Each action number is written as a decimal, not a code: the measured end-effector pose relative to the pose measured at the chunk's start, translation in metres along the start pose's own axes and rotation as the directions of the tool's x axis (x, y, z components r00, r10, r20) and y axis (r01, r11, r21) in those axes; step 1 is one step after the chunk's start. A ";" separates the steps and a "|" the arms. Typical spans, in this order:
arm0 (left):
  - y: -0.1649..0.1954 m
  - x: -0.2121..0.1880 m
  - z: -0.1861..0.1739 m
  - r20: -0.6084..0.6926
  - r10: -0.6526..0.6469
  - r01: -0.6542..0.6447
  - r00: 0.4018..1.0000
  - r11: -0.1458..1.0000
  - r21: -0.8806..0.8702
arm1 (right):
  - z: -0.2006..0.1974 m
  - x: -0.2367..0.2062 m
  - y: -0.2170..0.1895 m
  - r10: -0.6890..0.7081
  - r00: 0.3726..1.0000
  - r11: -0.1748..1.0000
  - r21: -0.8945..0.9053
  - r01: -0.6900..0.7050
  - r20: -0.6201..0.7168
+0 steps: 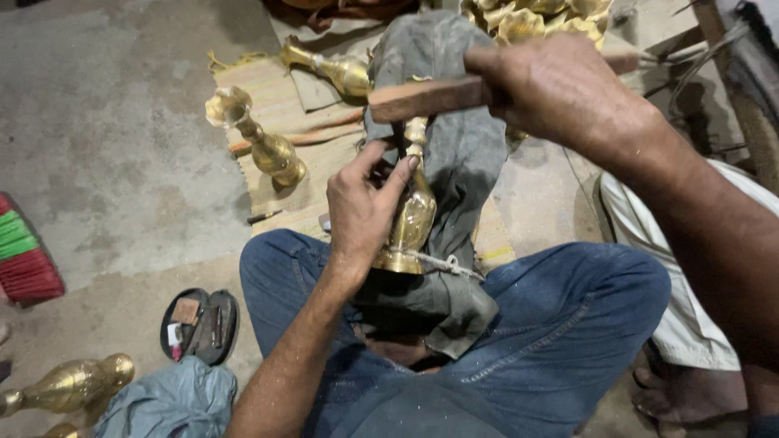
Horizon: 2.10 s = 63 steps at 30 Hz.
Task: The person sits cross-legged on the floor with a brass vase held upright against a cloth pad on their lap. They hold a chisel against the vase surface and strike it with a wooden mallet, repositioning the chisel repeatedly to work the decorative pattern around the vase body and neck.
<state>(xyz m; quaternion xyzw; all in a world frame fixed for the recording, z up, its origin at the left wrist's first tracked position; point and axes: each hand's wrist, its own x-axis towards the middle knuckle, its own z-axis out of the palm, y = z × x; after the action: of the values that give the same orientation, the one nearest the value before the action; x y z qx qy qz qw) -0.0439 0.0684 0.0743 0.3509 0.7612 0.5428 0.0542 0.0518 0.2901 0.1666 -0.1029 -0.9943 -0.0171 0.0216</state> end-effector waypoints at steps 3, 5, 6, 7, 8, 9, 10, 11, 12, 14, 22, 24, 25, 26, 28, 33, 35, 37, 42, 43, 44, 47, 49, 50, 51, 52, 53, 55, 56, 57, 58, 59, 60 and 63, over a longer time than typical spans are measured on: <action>-0.002 0.004 0.001 -0.008 0.035 -0.035 0.999 0.999 -0.023 | 0.003 0.001 -0.001 0.095 0.993 0.960 0.256 -0.111 0.076; -0.003 0.002 0.001 0.011 0.015 -0.015 1.000 0.999 -0.041 | 0.005 0.001 0.000 0.078 0.994 0.968 0.232 -0.094 0.081; -0.003 0.001 0.001 0.006 0.021 -0.021 1.000 0.999 -0.044 | 0.005 0.002 0.000 0.003 1.000 0.998 0.062 -0.004 0.012; -0.004 0.001 0.001 0.001 0.035 -0.035 0.999 0.998 -0.048 | 0.005 0.002 0.001 -0.081 0.996 0.990 -0.119 0.074 -0.047; -0.004 0.001 0.001 -0.003 0.042 -0.042 0.999 0.998 -0.050 | 0.004 0.001 0.002 -0.003 0.999 0.997 0.073 0.005 -0.032; -0.004 0.000 0.001 0.005 0.036 -0.036 0.999 0.998 -0.050 | 0.004 0.001 0.003 0.064 0.998 0.963 0.262 -0.063 0.006; -0.004 0.000 0.001 0.011 0.037 -0.037 0.999 0.998 -0.052 | 0.003 0.000 0.003 0.124 0.991 0.890 0.435 -0.134 0.051; -0.004 0.001 0.001 0.017 0.050 -0.049 0.999 0.997 -0.055 | 0.002 0.000 0.004 0.087 0.995 0.958 0.270 -0.099 0.058; -0.004 0.002 0.001 0.026 0.047 -0.046 0.999 0.998 -0.037 | 0.001 -0.001 0.004 0.055 0.996 0.993 0.098 -0.061 0.071; -0.002 0.000 0.000 0.049 0.015 -0.015 0.999 1.000 0.003 | 0.001 -0.002 0.003 0.073 0.993 0.991 0.107 -0.083 0.088; 0.003 -0.007 0.001 -0.019 0.069 -0.069 0.997 0.997 -0.043 | -0.001 -0.005 0.001 0.151 0.985 0.920 0.352 -0.170 0.081; 0.004 -0.008 0.000 -0.021 0.057 -0.057 0.998 0.998 -0.029 | -0.001 -0.006 -0.002 0.025 0.999 0.999 0.043 -0.025 0.023; 0.005 -0.007 0.000 -0.025 0.075 -0.076 0.997 0.997 -0.014 | -0.003 -0.006 -0.004 -0.042 0.999 0.992 -0.120 0.042 0.005; 0.005 -0.008 -0.001 -0.023 0.086 -0.086 0.996 0.996 0.002 | -0.004 -0.007 -0.005 0.000 1.000 0.999 0.046 0.000 -0.018; 0.007 -0.009 -0.001 -0.015 0.034 -0.035 0.999 0.999 -0.037 | -0.006 -0.007 -0.008 0.084 0.996 0.926 0.371 -0.064 -0.037; 0.005 -0.006 -0.001 -0.004 0.036 -0.036 0.999 0.998 -0.045 | -0.006 -0.004 -0.010 0.157 0.988 0.891 0.430 -0.146 0.011; 0.004 -0.005 -0.001 0.005 0.015 -0.015 1.000 0.999 -0.031 | -0.002 -0.003 -0.011 0.111 0.993 0.944 0.308 -0.120 0.048; 0.003 -0.005 -0.002 -0.003 0.071 -0.071 0.997 0.997 -0.017 | 0.002 -0.004 -0.010 -0.002 0.994 0.999 0.051 -0.003 0.109; 0.003 -0.007 -0.002 0.037 0.007 -0.005 0.999 0.999 -0.041 | 0.004 -0.007 -0.008 0.043 0.997 0.994 0.101 -0.050 0.070; 0.004 -0.007 -0.002 0.034 0.006 -0.005 0.999 0.999 -0.036 | 0.003 -0.006 -0.007 0.020 0.996 0.996 0.084 -0.027 0.088; 0.004 -0.006 -0.002 0.031 0.012 -0.011 0.999 0.999 -0.031 | 0.000 -0.005 -0.006 0.041 0.996 0.996 0.074 -0.046 0.075; 0.005 -0.008 -0.002 0.017 0.028 -0.027 0.999 0.999 -0.037 | -0.003 -0.005 -0.007 0.081 0.994 0.983 0.157 -0.091 0.069; 0.005 -0.009 -0.001 -0.012 0.100 -0.101 0.995 0.994 -0.043 | -0.005 -0.007 -0.007 0.069 0.996 0.941 0.327 -0.086 0.062; 0.004 -0.009 -0.001 -0.024 0.138 -0.139 0.990 0.989 -0.044 | -0.005 -0.008 -0.008 0.031 0.999 0.963 0.266 -0.033 0.011; 0.003 -0.008 -0.001 -0.022 0.126 -0.127 0.992 0.991 -0.044 | -0.005 -0.009 -0.009 -0.011 0.999 0.979 0.201 0.018 -0.037; 0.002 -0.007 -0.001 -0.018 0.105 -0.106 0.994 0.993 -0.042 | -0.004 -0.010 -0.010 -0.058 0.995 0.988 0.139 0.068 -0.076; 0.002 -0.008 -0.001 -0.014 0.082 -0.083 0.997 0.996 -0.040 | -0.003 -0.011 -0.011 0.018 0.998 0.962 0.271 -0.003 -0.052; 0.001 -0.007 -0.001 -0.004 0.063 -0.063 0.998 0.997 -0.041 | -0.002 -0.010 -0.012 0.162 0.987 0.850 0.506 -0.143 0.006; 0.001 -0.007 -0.001 0.001 0.048 -0.048 0.999 0.998 -0.043 | -0.002 -0.010 -0.012 0.095 0.995 0.939 0.333 -0.089 -0.002; 0.001 -0.008 -0.002 0.003 0.044 -0.044 0.999 0.999 -0.021 | -0.002 -0.009 -0.011 0.028 1.000 0.989 0.148 -0.028 0.004; 0.002 -0.008 -0.002 0.000 0.047 -0.047 0.999 0.999 0.001 | -0.002 -0.008 -0.010 -0.038 0.999 0.998 -0.044 0.038 0.017; 0.002 -0.008 -0.002 -0.001 0.048 -0.048 0.999 0.999 0.024 | -0.002 -0.007 -0.009 -0.023 0.999 0.999 0.039 0.024 -0.030; 0.003 -0.007 -0.002 -0.004 0.049 -0.049 0.999 0.999 0.005 | -0.002 -0.007 -0.008 -0.005 0.998 0.992 0.126 0.014 -0.070; 0.004 -0.007 -0.002 -0.008 0.034 -0.034 0.999 0.999 -0.036 | -0.003 -0.009 -0.006 -0.022 0.999 0.996 0.090 0.024 -0.030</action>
<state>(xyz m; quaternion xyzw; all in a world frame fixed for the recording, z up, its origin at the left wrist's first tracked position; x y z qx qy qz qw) -0.0372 0.0636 0.0764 0.3608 0.7454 0.5584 0.0484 0.0591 0.2822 0.1688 -0.0902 -0.9948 0.0261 0.0403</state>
